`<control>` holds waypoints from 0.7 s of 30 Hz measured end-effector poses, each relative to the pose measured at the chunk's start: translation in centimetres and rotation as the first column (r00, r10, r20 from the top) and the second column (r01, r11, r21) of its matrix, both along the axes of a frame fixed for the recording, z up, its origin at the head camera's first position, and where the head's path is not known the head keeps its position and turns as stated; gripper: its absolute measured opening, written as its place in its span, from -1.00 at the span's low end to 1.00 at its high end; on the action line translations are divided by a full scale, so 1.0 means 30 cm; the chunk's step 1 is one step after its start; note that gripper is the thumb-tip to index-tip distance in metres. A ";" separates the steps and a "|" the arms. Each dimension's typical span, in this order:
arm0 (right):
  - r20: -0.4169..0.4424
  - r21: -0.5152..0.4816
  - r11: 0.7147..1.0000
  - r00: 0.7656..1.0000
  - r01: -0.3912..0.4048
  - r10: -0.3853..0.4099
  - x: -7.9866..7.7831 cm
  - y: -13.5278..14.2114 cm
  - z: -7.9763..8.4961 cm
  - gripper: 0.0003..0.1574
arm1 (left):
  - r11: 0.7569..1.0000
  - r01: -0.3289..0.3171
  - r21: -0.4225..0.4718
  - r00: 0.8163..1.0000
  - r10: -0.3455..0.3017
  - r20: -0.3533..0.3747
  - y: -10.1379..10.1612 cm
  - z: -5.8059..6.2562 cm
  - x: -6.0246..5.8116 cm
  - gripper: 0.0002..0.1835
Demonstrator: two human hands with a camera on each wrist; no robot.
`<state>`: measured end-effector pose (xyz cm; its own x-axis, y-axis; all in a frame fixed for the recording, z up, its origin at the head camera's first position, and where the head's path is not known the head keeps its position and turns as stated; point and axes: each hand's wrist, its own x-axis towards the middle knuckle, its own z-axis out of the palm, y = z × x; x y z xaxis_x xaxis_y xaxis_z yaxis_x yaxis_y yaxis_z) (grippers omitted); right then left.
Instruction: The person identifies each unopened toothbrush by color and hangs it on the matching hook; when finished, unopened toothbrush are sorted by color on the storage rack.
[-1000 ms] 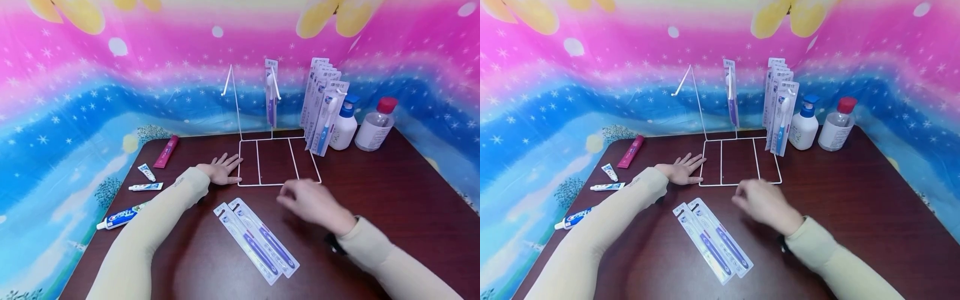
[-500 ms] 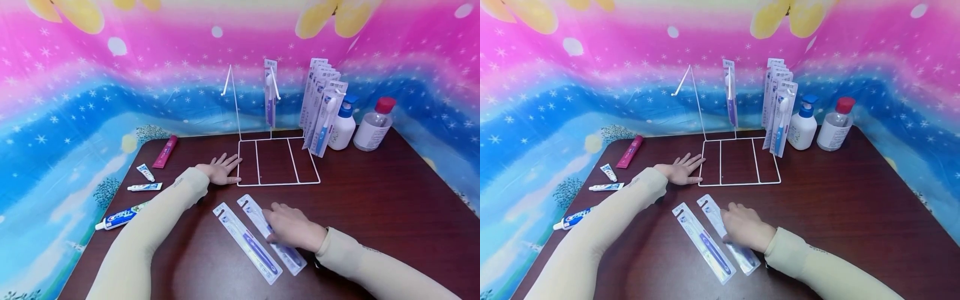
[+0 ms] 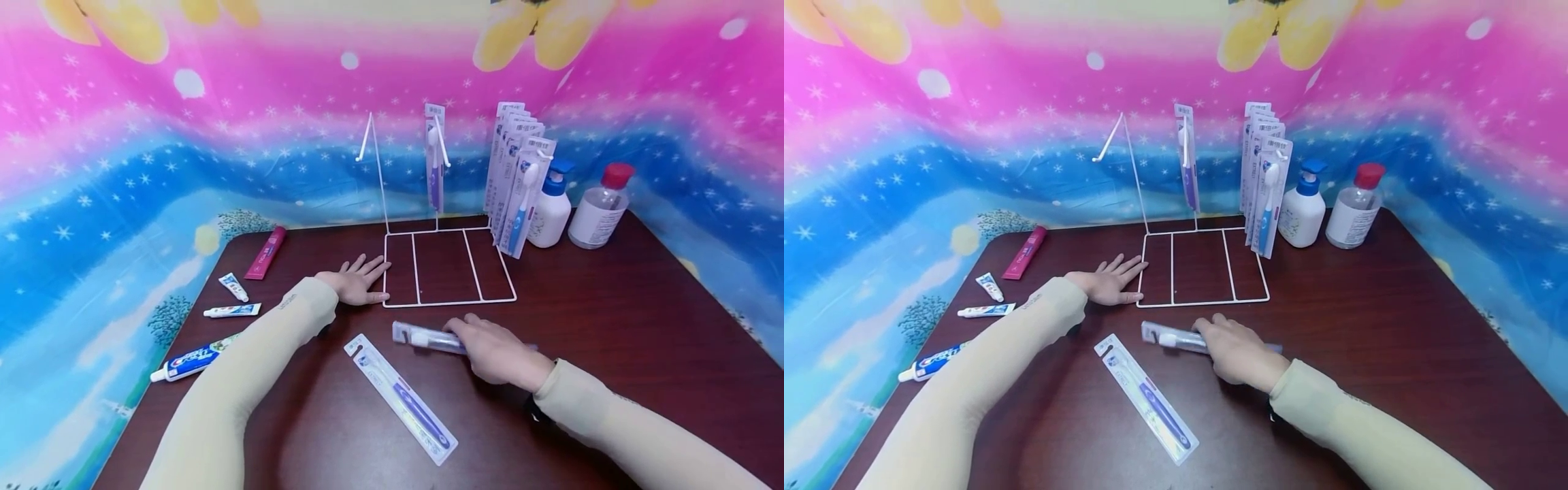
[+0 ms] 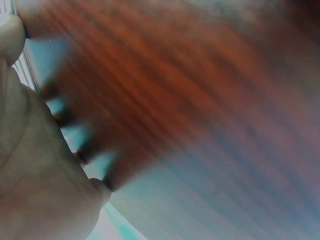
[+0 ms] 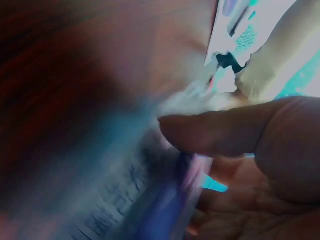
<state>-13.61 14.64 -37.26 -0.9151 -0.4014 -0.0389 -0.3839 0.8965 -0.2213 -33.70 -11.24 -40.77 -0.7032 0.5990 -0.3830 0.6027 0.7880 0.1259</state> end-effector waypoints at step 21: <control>-0.151 -0.588 0.807 0.973 0.052 -0.173 -0.066 0.084 0.291 -0.47 | 0.999 -0.003 -0.040 1.000 0.002 -0.018 0.009 0.015 0.016 -0.14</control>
